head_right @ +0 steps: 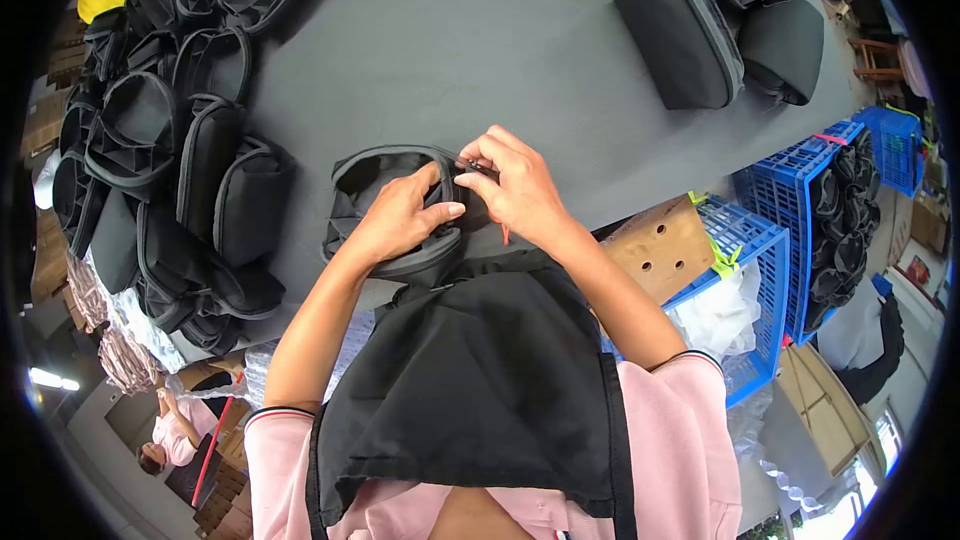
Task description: Trim excess thread or material from black fabric pouches using small snips.
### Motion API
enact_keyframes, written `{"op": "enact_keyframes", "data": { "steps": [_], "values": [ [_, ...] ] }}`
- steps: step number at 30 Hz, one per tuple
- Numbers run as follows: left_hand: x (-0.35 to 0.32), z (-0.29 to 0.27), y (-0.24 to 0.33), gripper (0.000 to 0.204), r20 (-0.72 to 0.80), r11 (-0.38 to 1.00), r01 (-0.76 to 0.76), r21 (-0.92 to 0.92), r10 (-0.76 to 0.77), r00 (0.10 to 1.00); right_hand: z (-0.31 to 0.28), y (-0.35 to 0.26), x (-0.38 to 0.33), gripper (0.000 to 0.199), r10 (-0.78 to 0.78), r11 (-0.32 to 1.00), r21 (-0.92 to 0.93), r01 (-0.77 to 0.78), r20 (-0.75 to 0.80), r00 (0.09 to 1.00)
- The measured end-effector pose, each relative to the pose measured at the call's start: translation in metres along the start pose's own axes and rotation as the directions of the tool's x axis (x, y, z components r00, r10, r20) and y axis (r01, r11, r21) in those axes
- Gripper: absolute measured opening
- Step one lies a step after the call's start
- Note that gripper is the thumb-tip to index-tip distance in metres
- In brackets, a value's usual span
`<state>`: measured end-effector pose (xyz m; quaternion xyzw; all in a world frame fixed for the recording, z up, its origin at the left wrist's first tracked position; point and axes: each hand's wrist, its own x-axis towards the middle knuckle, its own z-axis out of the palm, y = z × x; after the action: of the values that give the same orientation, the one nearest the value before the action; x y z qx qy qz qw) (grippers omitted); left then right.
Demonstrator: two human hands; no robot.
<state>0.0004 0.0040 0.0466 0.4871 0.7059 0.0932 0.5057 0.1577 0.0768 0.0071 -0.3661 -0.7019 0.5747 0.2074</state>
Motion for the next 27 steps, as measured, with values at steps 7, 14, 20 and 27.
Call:
{"op": "enact_keyframes", "data": {
  "steps": [7,14,20,27],
  "values": [
    [-0.01,-0.009,0.005,0.039,0.011,0.995,0.023,-0.093,-0.022,1.0,-0.011,-0.018,0.0,0.013,0.189,0.918,0.297,-0.262,0.251,0.949],
    [-0.002,0.004,-0.002,0.036,-0.008,0.962,-0.093,-0.258,0.094,0.996,-0.026,-0.015,-0.019,0.013,0.15,0.435,0.822,-0.368,0.337,0.93],
    [-0.01,-0.008,0.008,0.037,0.014,0.924,-0.033,-0.38,0.041,0.999,-0.055,-0.005,-0.019,0.01,0.204,0.73,0.676,-0.097,-0.081,0.976],
    [-0.014,-0.013,-0.01,0.031,0.044,0.799,-0.034,-0.6,0.075,0.996,-0.032,-0.038,-0.034,0.024,-0.044,0.997,-0.074,0.038,-0.088,0.995]
  ]
}}
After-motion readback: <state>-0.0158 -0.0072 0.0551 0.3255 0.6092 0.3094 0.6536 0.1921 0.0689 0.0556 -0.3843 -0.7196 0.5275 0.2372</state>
